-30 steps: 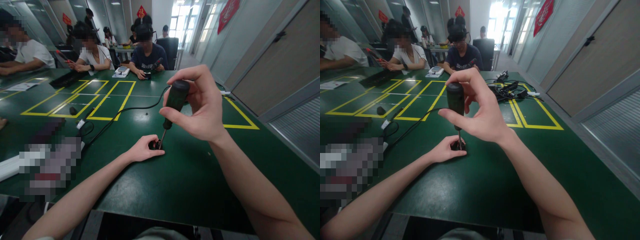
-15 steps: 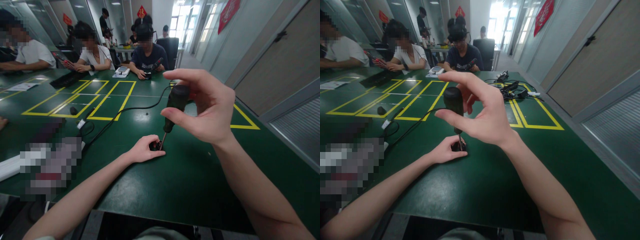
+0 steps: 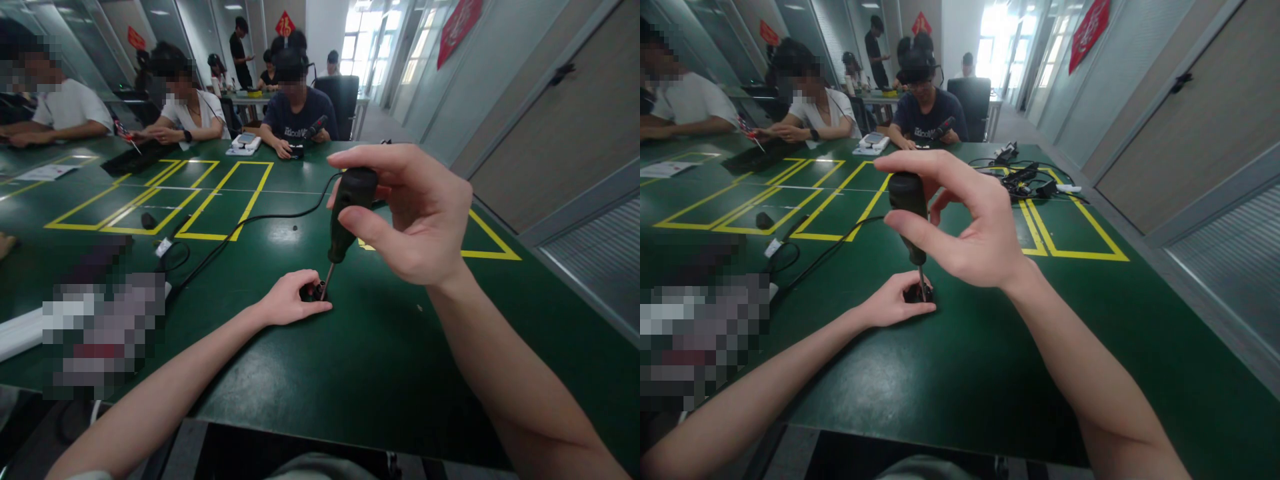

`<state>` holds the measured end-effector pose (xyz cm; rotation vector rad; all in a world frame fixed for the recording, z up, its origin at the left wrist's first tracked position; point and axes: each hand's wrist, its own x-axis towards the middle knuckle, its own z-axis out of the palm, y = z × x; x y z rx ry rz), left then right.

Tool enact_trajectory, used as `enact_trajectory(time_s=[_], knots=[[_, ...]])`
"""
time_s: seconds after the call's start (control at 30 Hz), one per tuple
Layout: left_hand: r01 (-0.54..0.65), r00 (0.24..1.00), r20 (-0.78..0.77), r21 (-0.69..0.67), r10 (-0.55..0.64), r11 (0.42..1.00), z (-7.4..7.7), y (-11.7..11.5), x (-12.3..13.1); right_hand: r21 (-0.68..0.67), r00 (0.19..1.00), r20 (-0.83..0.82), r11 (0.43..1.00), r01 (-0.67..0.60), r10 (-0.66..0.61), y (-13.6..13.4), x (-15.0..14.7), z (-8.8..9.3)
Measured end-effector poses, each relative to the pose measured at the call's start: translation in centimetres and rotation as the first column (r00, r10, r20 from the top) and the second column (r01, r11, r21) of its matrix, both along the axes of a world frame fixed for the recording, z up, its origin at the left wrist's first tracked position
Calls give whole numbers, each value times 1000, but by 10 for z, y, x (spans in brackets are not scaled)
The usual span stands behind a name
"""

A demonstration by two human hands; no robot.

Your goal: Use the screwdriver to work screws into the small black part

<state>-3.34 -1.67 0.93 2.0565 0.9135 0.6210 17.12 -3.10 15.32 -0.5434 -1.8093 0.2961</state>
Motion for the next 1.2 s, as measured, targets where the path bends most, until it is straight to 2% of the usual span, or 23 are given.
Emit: enact_trajectory(time_s=[0.13,0.27,0.4,0.53,0.73,1.03,1.2], knots=[[-3,1000,-20,-1,3,1000,0,0,0,-61,1000,17,998,3,-2,0,1,0],[-5,999,-35,11,6,1000,1,-1,0,-63,999,0,997,-46,46,4,3,-1],[2,999,-37,15,-2,1000,1,-1,1,-71,999,-16,997,-38,37,8,2,-2],[-1,999,-38,19,2,1000,2,0,1,13,996,-38,997,-75,75,10,1,-2],[-6,998,-59,41,8,999,2,0,0,21,992,-10,991,129,-128,10,0,1],[-7,999,-33,18,8,1000,0,0,0,-68,1000,0,997,-25,25,10,5,-1],[-6,1000,-31,13,7,1000,1,0,0,-9,999,14,999,52,-52,9,2,1]])
